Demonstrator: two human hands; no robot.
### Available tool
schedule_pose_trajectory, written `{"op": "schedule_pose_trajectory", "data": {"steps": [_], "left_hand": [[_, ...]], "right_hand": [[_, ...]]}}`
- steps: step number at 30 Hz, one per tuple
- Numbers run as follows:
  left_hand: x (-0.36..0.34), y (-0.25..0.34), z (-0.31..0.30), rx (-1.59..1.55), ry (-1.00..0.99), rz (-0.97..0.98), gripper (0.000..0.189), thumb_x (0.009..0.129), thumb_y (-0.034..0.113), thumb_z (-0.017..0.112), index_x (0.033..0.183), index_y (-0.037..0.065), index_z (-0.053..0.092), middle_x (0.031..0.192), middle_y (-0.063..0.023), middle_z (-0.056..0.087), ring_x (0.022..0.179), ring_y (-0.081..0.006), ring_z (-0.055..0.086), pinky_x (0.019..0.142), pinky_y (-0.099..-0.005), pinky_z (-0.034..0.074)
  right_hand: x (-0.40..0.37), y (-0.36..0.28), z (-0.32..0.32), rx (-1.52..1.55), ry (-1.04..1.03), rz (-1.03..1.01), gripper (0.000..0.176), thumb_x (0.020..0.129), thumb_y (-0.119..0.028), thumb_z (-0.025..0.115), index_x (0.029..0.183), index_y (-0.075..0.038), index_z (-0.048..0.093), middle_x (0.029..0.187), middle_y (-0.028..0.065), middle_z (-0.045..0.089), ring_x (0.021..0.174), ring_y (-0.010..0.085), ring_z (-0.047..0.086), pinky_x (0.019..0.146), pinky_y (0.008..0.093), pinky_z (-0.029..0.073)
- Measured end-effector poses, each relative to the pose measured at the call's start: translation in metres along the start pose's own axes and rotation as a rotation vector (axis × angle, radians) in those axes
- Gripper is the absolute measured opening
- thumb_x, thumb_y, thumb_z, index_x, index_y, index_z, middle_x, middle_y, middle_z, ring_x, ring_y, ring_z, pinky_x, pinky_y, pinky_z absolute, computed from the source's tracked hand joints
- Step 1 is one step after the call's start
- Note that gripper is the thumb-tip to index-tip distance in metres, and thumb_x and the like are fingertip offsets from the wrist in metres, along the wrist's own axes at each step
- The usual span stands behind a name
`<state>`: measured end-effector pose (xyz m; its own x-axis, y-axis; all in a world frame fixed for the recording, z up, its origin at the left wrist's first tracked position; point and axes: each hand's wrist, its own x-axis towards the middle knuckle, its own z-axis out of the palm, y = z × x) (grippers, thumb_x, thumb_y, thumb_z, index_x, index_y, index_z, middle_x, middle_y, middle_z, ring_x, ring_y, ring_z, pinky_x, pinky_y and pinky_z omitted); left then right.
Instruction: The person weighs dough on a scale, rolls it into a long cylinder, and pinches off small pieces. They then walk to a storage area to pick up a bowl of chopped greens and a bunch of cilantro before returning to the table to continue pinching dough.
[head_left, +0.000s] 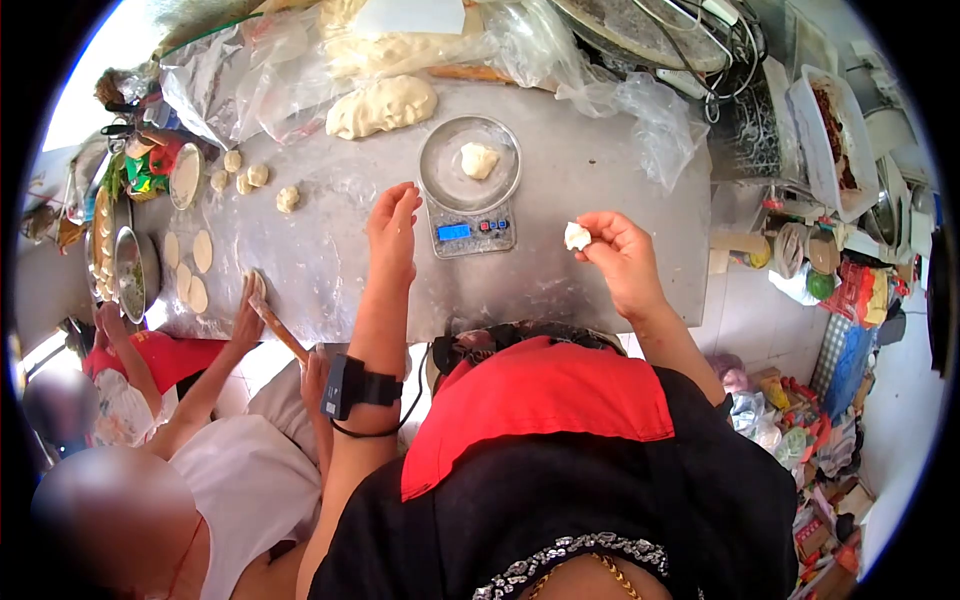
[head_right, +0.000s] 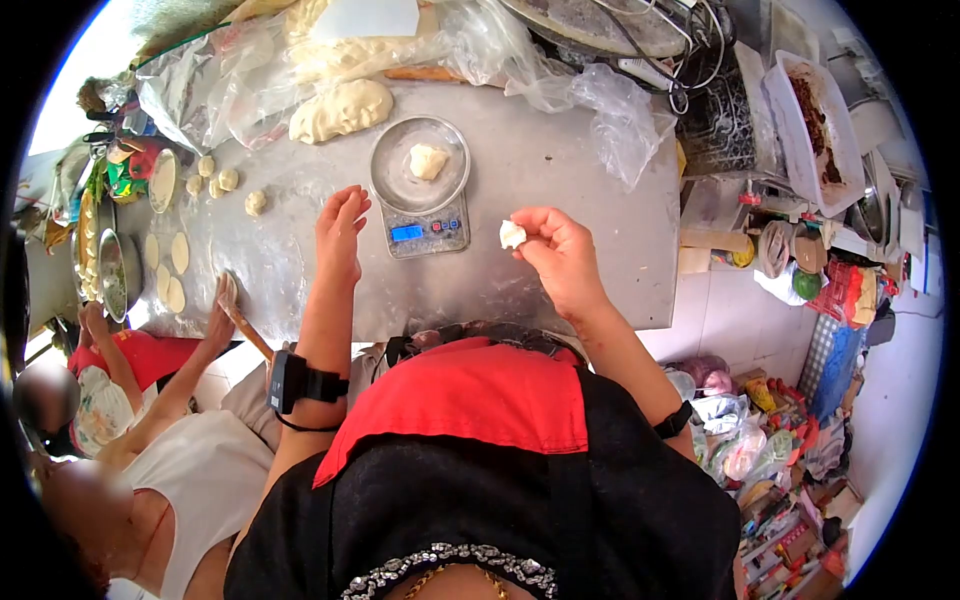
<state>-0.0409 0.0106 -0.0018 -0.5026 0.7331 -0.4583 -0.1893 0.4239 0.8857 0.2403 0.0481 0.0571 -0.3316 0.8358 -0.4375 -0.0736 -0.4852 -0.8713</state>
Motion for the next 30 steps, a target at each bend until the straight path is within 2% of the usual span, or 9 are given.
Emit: {"op": "schedule_pose_trajectory", "data": {"steps": [12, 15, 18, 22, 23, 25, 26, 27, 30], "left_hand": [[0.037, 0.012, 0.039, 0.153, -0.124, 0.145, 0.039, 0.081, 0.018, 0.061, 0.113, -0.002, 0.054, 0.103, -0.0101, 0.059, 0.099, -0.0194, 0.053, 0.086, -0.0289, 0.041], [0.056, 0.0, 0.06, 0.663, -0.146, 0.526, 0.043, 0.073, 0.018, 0.066, 0.112, 0.003, 0.056, 0.112, -0.0128, 0.055, 0.107, -0.0259, 0.05, 0.089, -0.0329, 0.041], [0.054, 0.013, 0.082, 0.988, -0.23, 0.518, 0.044, 0.068, 0.016, 0.067, 0.11, 0.007, 0.058, 0.119, -0.0129, 0.05, 0.114, -0.0301, 0.045, 0.092, -0.0369, 0.04], [0.06, 0.006, 0.081, 0.49, -0.219, 0.294, 0.038, 0.071, 0.008, 0.06, 0.108, 0.002, 0.056, 0.099, -0.0097, 0.059, 0.089, -0.0176, 0.057, 0.078, -0.028, 0.046], [0.042, 0.015, 0.081, 0.324, -0.245, 0.335, 0.034, 0.071, 0.003, 0.056, 0.105, 0.001, 0.058, 0.094, -0.0141, 0.062, 0.088, -0.0246, 0.061, 0.078, -0.0306, 0.047], [-0.002, 0.03, 0.087, 0.053, -0.488, 0.198, 0.038, 0.075, 0.006, 0.056, 0.112, 0.001, 0.053, 0.111, -0.0161, 0.055, 0.101, -0.0254, 0.055, 0.086, -0.034, 0.044], [-0.013, 0.026, 0.089, 0.139, -0.621, 0.507, 0.047, 0.077, 0.016, 0.056, 0.121, 0.002, 0.047, 0.123, -0.0185, 0.046, 0.114, -0.0303, 0.045, 0.096, -0.0403, 0.034], [-0.031, 0.034, 0.099, 0.331, -0.477, 0.765, 0.054, 0.079, 0.025, 0.053, 0.127, 0.002, 0.041, 0.129, -0.0203, 0.04, 0.125, -0.0356, 0.031, 0.103, -0.0451, 0.021], [-0.01, 0.052, 0.077, 0.317, -0.093, 0.951, 0.056, 0.08, 0.028, 0.048, 0.129, 0.002, 0.039, 0.137, -0.0241, 0.03, 0.131, -0.0416, 0.019, 0.106, -0.0471, 0.013]], "right_hand": [[0.019, 0.001, -0.003, -0.115, 0.136, -0.091, 0.016, 0.082, -0.007, 0.061, 0.097, -0.002, 0.058, 0.077, -0.0009, 0.054, 0.066, 0.006, 0.05, 0.062, 0.0192, 0.043], [0.025, -0.007, 0.002, -0.122, 0.087, -0.024, 0.014, 0.085, -0.01, 0.058, 0.097, -0.002, 0.058, 0.072, -0.0019, 0.052, 0.062, 0.0054, 0.048, 0.059, 0.0182, 0.042], [0.032, -0.012, 0.007, -0.117, 0.028, 0.004, 0.014, 0.087, -0.011, 0.055, 0.098, -0.002, 0.058, 0.073, -0.0016, 0.053, 0.063, 0.006, 0.049, 0.059, 0.0185, 0.041], [0.047, -0.013, 0.02, -0.036, 0.038, -0.058, 0.019, 0.09, -0.015, 0.052, 0.104, -0.003, 0.055, 0.085, 0.0009, 0.056, 0.076, 0.0087, 0.054, 0.066, 0.022, 0.042], [0.05, -0.012, 0.025, -0.008, 0.051, -0.102, 0.022, 0.091, -0.018, 0.05, 0.106, -0.004, 0.054, 0.088, 0.0015, 0.057, 0.08, 0.0096, 0.054, 0.069, 0.0234, 0.042], [0.065, -0.014, 0.035, 0.467, -0.009, 0.074, 0.028, 0.093, -0.027, 0.044, 0.111, -0.007, 0.052, 0.096, 0.0017, 0.056, 0.087, 0.0113, 0.054, 0.075, 0.0264, 0.042], [0.07, -0.012, 0.047, 0.706, -0.057, 0.179, 0.031, 0.094, -0.031, 0.042, 0.113, -0.008, 0.052, 0.099, 0.0018, 0.056, 0.091, 0.0122, 0.054, 0.078, 0.028, 0.042], [0.071, -0.007, 0.063, 0.754, -0.117, 0.218, 0.036, 0.094, -0.034, 0.039, 0.119, -0.01, 0.049, 0.107, 0.0031, 0.055, 0.097, 0.0131, 0.052, 0.083, 0.0299, 0.042], [0.049, -0.02, 0.105, 0.635, -0.264, 0.26, 0.044, 0.094, -0.036, 0.036, 0.131, -0.012, 0.04, 0.122, 0.0055, 0.049, 0.108, 0.0162, 0.049, 0.093, 0.0331, 0.039]]}}
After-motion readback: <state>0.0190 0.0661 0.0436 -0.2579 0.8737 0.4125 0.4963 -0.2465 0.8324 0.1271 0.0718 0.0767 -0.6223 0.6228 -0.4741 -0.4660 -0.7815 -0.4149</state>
